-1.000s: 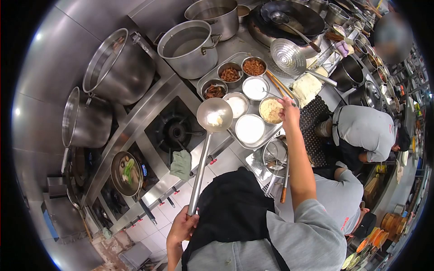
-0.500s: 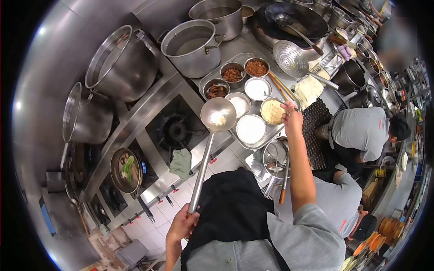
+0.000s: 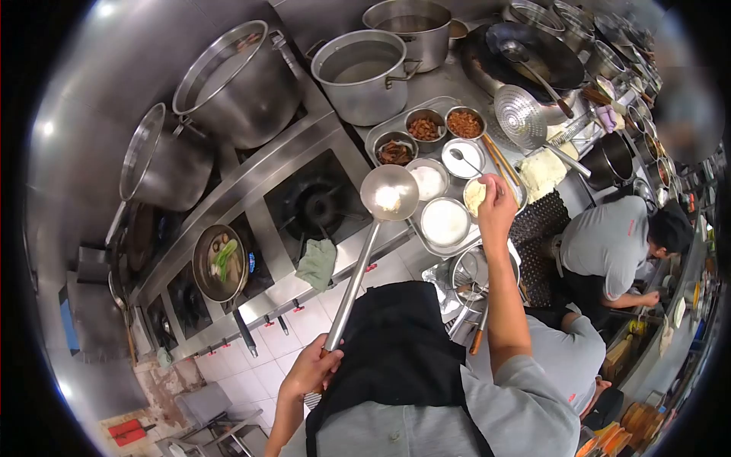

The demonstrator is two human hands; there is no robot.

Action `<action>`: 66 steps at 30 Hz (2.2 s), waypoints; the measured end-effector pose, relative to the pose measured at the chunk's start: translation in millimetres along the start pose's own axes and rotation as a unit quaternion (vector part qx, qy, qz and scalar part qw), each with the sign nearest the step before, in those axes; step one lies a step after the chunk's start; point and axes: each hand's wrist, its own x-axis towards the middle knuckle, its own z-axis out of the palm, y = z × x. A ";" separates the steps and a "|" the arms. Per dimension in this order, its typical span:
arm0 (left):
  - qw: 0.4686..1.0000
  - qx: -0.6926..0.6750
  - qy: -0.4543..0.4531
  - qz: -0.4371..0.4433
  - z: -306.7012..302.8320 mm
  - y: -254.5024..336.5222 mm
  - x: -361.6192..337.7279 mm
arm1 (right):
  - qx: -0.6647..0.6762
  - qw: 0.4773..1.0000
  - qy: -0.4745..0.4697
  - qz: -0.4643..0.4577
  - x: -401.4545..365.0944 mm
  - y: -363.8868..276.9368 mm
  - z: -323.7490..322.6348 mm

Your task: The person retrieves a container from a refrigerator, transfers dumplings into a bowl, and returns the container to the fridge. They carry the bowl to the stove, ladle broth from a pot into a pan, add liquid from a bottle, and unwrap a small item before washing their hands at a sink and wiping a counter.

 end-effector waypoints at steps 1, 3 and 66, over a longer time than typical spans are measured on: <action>1.000 0.001 0.005 -0.001 0.8 1.3 -1.9 | -0.006 1.000 0.006 0.000 5.8 8.8 1.8; 1.000 0.003 0.003 0.000 1.3 -0.7 -1.1 | -0.008 0.996 0.018 0.083 19.7 25.9 5.1; 0.959 -0.252 0.000 0.131 -21.6 -103.1 -35.2 | -0.078 0.979 -0.136 0.133 -70.8 79.4 -41.1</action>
